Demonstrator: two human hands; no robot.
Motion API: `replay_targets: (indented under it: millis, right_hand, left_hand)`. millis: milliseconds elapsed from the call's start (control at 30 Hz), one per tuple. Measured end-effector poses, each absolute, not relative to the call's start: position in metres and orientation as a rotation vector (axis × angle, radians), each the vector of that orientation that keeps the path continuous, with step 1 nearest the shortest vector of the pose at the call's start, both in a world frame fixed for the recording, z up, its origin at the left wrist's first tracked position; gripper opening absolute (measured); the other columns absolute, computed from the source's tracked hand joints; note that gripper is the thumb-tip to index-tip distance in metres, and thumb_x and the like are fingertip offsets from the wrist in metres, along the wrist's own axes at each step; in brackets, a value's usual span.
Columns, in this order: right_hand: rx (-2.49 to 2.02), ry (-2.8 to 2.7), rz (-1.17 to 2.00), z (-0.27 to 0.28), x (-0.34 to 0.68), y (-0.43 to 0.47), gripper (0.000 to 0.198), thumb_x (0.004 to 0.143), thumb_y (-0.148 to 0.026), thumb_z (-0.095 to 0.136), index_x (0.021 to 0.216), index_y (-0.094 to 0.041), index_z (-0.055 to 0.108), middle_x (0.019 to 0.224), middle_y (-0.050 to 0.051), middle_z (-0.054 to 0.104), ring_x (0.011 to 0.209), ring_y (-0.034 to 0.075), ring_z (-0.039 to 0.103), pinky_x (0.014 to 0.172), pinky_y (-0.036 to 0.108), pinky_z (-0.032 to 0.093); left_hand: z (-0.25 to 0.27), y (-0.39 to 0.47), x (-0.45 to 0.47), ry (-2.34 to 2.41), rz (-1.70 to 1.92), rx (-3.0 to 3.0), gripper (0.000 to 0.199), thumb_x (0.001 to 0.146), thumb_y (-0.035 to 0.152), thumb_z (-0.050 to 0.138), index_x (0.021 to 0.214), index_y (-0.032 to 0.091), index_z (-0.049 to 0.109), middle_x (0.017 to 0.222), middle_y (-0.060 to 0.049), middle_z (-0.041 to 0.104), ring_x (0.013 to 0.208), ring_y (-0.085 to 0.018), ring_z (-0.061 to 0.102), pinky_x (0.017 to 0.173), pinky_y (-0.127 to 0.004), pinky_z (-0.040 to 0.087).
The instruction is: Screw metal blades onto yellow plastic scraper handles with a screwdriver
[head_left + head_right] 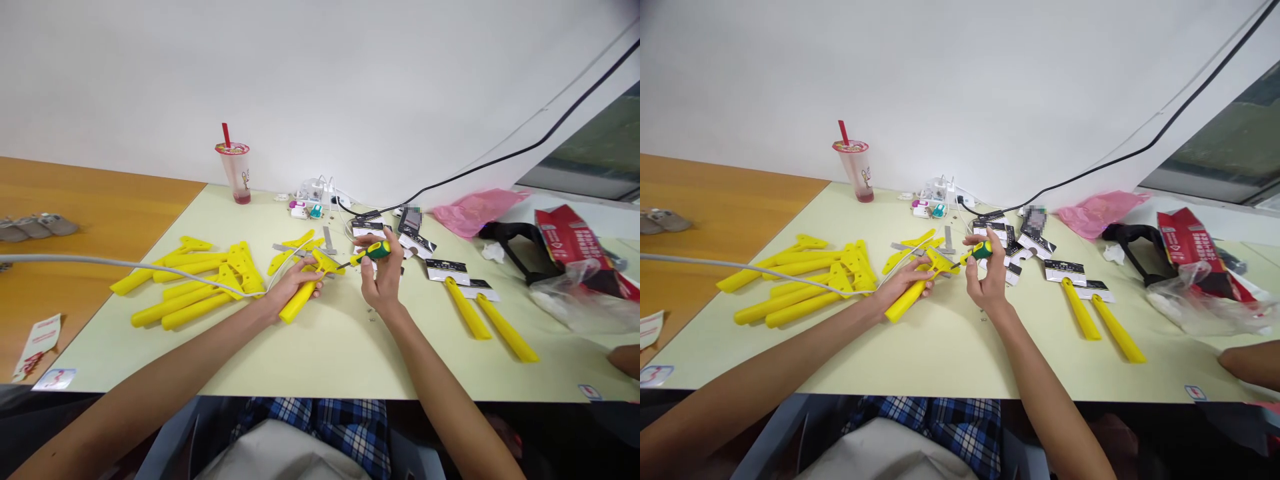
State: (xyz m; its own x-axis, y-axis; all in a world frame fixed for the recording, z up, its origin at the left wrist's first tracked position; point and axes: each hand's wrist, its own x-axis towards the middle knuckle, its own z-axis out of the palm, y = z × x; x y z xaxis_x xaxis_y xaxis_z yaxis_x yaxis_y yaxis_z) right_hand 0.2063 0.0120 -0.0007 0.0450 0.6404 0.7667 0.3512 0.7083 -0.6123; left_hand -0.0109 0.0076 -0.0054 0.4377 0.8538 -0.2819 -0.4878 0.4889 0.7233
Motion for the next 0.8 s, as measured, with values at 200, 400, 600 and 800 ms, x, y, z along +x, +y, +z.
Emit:
replay_targets:
  millis: [200,400,600,800]
  right_hand:
    - [-0.869,-1.526,0.308,-0.008,0.198,0.015,0.057,0.106,-0.042,0.068,0.157,-0.038,0.044,0.121,0.008,0.071,0.099,0.025,0.079,0.091,0.047,0.066]
    - [-0.867,-1.55,0.211,-0.007,0.201,0.019,0.064,0.105,-0.041,0.07,0.16,-0.035,0.038,0.113,0.006,0.069,0.102,0.024,0.074,0.097,0.048,0.063]
    - [-0.833,-1.574,0.322,-0.012,0.2,0.022,0.067,0.108,-0.041,0.067,0.165,-0.034,0.033,0.118,0.009,0.073,0.101,0.026,0.078,0.099,0.051,0.064]
    - [-0.856,-1.585,0.211,-0.013,0.204,0.023,0.071,0.107,-0.041,0.069,0.166,-0.035,0.032,0.117,0.009,0.072,0.104,0.027,0.076,0.098,0.052,0.064]
  left_hand:
    - [-0.008,0.008,-0.011,0.679,0.932,0.582,0.052,0.077,0.011,0.088,0.117,0.021,0.056,0.102,-0.005,0.071,0.068,-0.011,0.064,0.06,-0.023,0.053]
    - [-0.01,0.007,-0.009,0.662,0.908,0.626,0.047,0.078,0.014,0.088,0.113,0.019,0.058,0.103,-0.006,0.072,0.068,-0.01,0.063,0.061,-0.023,0.055]
    - [-0.011,0.01,-0.009,0.672,0.953,0.564,0.053,0.074,0.009,0.089,0.114,0.02,0.056,0.095,-0.004,0.069,0.067,-0.01,0.062,0.059,-0.022,0.052]
    - [-0.01,0.008,-0.008,0.684,0.929,0.59,0.055,0.076,0.01,0.088,0.119,0.02,0.054,0.098,-0.005,0.07,0.066,-0.01,0.061,0.06,-0.023,0.051]
